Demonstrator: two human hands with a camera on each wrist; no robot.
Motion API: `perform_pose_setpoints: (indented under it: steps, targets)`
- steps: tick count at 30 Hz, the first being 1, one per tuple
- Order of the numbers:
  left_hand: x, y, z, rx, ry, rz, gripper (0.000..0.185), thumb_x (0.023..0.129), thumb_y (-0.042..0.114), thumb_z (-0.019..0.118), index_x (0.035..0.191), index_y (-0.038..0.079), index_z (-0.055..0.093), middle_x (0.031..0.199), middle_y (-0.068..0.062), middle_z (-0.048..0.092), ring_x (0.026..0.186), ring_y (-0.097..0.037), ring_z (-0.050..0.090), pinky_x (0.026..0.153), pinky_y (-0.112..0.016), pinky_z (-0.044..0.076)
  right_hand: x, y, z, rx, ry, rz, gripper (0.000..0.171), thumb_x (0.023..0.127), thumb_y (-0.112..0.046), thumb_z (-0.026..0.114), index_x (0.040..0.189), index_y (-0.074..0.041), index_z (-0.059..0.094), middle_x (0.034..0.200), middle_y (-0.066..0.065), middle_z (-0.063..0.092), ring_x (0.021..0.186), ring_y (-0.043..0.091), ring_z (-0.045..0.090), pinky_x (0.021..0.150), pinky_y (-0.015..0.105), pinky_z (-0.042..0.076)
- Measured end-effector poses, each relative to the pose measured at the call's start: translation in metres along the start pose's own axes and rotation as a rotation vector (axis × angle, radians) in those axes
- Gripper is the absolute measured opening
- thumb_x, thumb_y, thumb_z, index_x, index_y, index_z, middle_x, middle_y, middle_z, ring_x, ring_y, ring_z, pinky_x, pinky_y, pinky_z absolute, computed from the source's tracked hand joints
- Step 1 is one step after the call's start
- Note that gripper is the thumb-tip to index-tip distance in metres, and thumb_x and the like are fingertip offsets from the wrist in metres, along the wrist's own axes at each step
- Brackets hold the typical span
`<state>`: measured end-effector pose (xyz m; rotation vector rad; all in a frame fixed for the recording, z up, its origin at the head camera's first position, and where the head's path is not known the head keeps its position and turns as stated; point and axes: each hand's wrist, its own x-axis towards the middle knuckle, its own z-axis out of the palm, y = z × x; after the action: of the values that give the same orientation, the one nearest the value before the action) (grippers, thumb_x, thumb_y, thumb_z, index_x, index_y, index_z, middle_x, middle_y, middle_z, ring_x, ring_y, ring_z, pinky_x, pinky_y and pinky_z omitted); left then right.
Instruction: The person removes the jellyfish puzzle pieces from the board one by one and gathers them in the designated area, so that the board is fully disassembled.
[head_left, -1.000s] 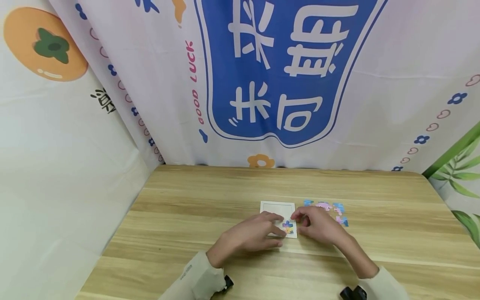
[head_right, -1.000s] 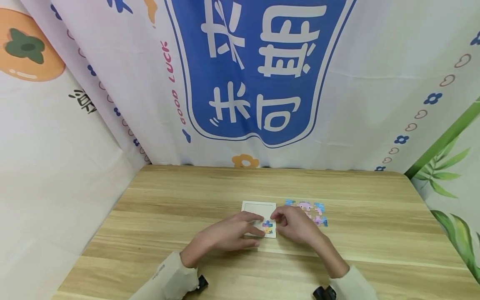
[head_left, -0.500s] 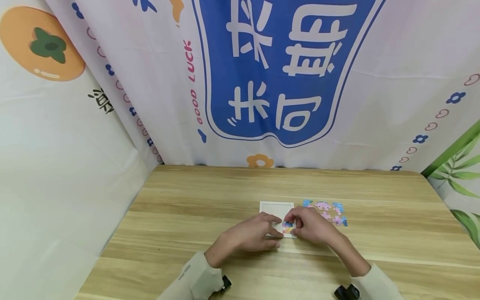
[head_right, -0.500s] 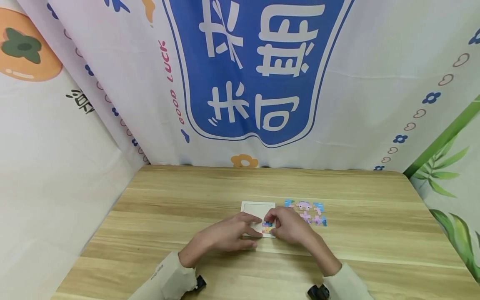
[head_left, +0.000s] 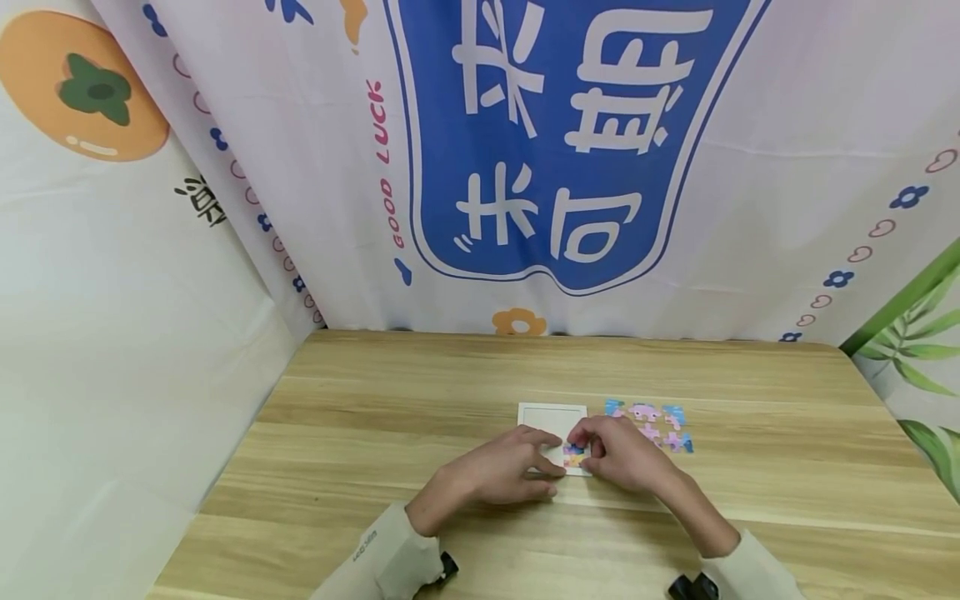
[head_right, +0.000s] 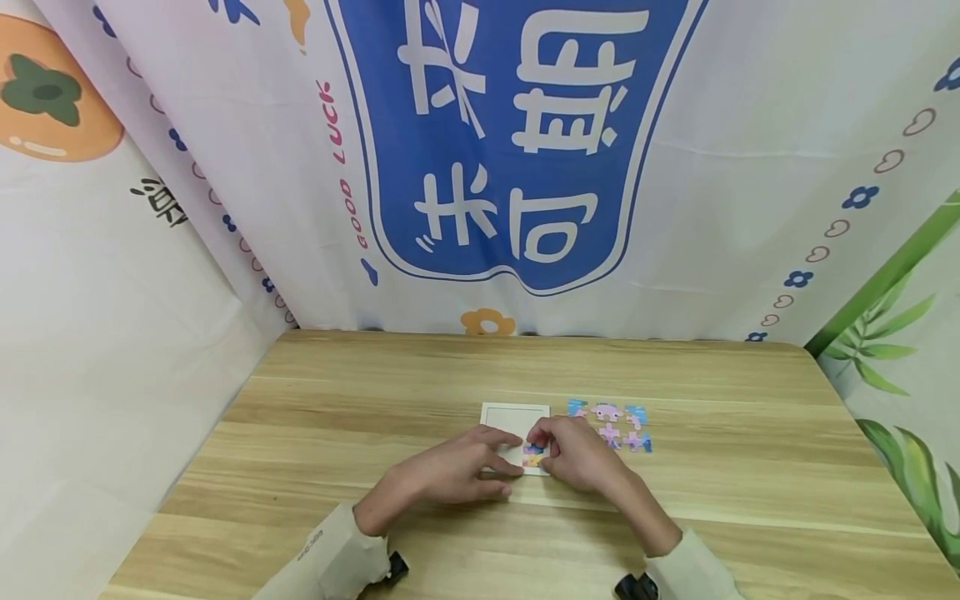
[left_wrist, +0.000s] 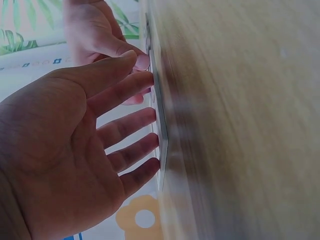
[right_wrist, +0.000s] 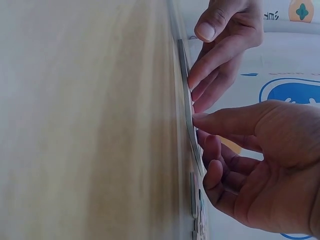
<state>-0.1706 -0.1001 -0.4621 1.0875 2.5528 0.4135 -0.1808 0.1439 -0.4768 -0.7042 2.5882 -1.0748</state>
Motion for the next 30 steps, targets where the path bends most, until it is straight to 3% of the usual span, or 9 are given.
perform_pose_setpoints:
  steps: [10, 16, 20, 30]
  targets:
    - [0.0001, 0.0, -0.0003, 0.009, 0.001, 0.002, 0.035, 0.106, 0.037, 0.07, 0.139, 0.027, 0.074, 0.166, 0.001, 0.051, 0.155, -0.021, 0.045, 0.13, -0.045, 0.037, -0.0023, -0.0044, 0.001, -0.037, 0.025, 0.018, 0.038, 0.089, 0.006, 0.077, 0.126, 0.003, 0.072, 0.1, 0.003, 0.067, 0.073, 0.008, 0.053, 0.064, 0.021, 0.048]
    - [0.0004, 0.0011, -0.001, 0.003, -0.003, 0.002, 0.035, 0.106, 0.037, 0.07, 0.14, 0.027, 0.073, 0.167, 0.001, 0.05, 0.155, -0.021, 0.044, 0.13, -0.046, 0.037, -0.0037, -0.0044, 0.0013, -0.053, 0.04, -0.009, 0.032, 0.089, 0.005, 0.077, 0.121, -0.002, 0.075, 0.096, 0.001, 0.064, 0.075, 0.006, 0.054, 0.066, 0.021, 0.048]
    - [0.0002, 0.0009, -0.0011, 0.006, -0.006, 0.006, 0.036, 0.106, 0.038, 0.07, 0.14, 0.027, 0.073, 0.167, 0.001, 0.049, 0.155, -0.022, 0.045, 0.129, -0.046, 0.037, -0.0041, -0.0031, -0.0004, -0.03, 0.036, -0.007, 0.025, 0.095, 0.001, 0.073, 0.118, -0.006, 0.074, 0.094, -0.001, 0.068, 0.075, 0.006, 0.055, 0.067, 0.021, 0.049]
    - [0.0002, -0.001, 0.0006, 0.011, -0.006, 0.009, 0.036, 0.106, 0.039, 0.069, 0.14, 0.027, 0.072, 0.166, 0.001, 0.05, 0.155, -0.022, 0.045, 0.13, -0.045, 0.037, -0.0043, -0.001, -0.0012, -0.001, 0.031, -0.043, 0.016, 0.104, -0.001, 0.063, 0.114, -0.008, 0.072, 0.082, -0.002, 0.066, 0.063, 0.002, 0.047, 0.059, 0.021, 0.042]
